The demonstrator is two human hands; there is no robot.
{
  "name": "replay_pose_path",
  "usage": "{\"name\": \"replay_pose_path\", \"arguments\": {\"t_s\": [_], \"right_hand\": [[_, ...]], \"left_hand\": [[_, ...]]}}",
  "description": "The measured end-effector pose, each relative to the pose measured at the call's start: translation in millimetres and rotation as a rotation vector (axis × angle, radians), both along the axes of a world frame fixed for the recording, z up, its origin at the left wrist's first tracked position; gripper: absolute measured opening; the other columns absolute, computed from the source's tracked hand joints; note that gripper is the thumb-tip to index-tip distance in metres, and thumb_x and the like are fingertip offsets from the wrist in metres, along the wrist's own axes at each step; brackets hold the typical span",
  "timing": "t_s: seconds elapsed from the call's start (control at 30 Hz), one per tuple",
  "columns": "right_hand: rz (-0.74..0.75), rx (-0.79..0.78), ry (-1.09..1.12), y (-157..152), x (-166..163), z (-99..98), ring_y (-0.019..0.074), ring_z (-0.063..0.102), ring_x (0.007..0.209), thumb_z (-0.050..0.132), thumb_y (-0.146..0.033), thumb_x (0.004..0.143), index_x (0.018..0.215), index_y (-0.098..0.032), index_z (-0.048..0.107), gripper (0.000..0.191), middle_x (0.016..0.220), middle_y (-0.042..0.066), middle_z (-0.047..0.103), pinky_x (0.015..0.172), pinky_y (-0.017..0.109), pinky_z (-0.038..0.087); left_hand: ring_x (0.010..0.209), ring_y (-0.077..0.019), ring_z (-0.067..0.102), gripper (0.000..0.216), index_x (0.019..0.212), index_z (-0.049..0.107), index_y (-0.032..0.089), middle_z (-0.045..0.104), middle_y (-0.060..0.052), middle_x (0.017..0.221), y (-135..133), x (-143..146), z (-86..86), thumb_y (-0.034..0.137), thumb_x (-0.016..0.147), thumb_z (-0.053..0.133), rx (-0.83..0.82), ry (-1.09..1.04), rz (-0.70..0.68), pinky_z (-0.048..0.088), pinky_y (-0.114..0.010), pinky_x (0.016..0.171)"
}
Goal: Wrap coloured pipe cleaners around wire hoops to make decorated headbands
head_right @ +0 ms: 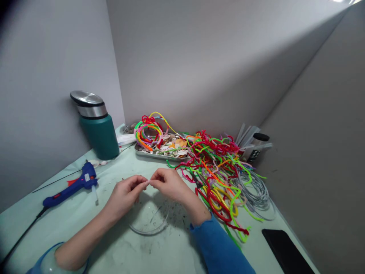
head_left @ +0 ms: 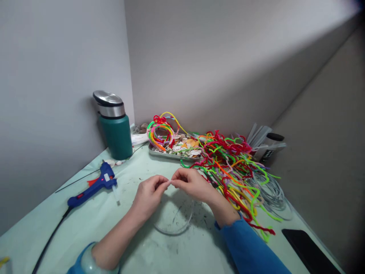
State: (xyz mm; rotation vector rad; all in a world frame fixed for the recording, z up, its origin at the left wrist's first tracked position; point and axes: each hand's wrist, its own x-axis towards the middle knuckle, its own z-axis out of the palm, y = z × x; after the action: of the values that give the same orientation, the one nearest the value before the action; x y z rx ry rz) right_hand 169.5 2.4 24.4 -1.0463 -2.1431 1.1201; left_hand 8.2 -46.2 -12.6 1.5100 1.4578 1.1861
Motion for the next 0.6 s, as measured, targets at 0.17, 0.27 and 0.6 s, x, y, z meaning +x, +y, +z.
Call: {"name": "replay_pose_path", "arguments": {"t_s": [0.17, 0.27, 0.6], "right_hand": [[0.009, 0.001, -0.016, 1.2, 0.0, -2.1, 0.0086, 0.044, 0.057, 0.059, -0.025, 0.077, 0.074, -0.013, 0.061, 0.013, 0.062, -0.002, 0.053, 0.049, 0.018, 0.032], [0.014, 0.002, -0.026, 1.9, -0.1, -3.6, 0.0088, 0.046, 0.058, 0.059, -0.024, 0.077, 0.074, -0.013, 0.062, 0.011, 0.063, -0.002, 0.055, 0.05, 0.018, 0.033], [-0.064, 0.002, -0.061, 2.1, -0.9, -3.8, 0.0088, 0.045, 0.057, 0.058, -0.022, 0.075, 0.071, -0.014, 0.063, 0.01, 0.06, -0.002, 0.056, 0.05, 0.018, 0.032]], "left_hand": [[0.033, -0.0064, 0.035, 0.027, 0.068, 0.053, 0.017, 0.045, 0.007, 0.044, 4.1, 0.6, -0.7, 0.042, 0.075, 0.056, -0.245, -0.271, -0.137, 0.031, -0.019, 0.036], [0.031, -0.0064, 0.029, 0.031, 0.062, 0.048, 0.018, 0.036, 0.009, 0.034, 4.4, 0.4, -1.6, 0.045, 0.078, 0.053, -0.353, -0.367, -0.24, 0.035, -0.02, 0.038], [0.053, -0.0108, 0.05, 0.012, 0.081, 0.062, 0.018, 0.061, 0.0, 0.07, 1.4, -2.1, -2.1, 0.024, 0.079, 0.052, 0.122, 0.293, -0.058, 0.037, -0.023, 0.053]]}}
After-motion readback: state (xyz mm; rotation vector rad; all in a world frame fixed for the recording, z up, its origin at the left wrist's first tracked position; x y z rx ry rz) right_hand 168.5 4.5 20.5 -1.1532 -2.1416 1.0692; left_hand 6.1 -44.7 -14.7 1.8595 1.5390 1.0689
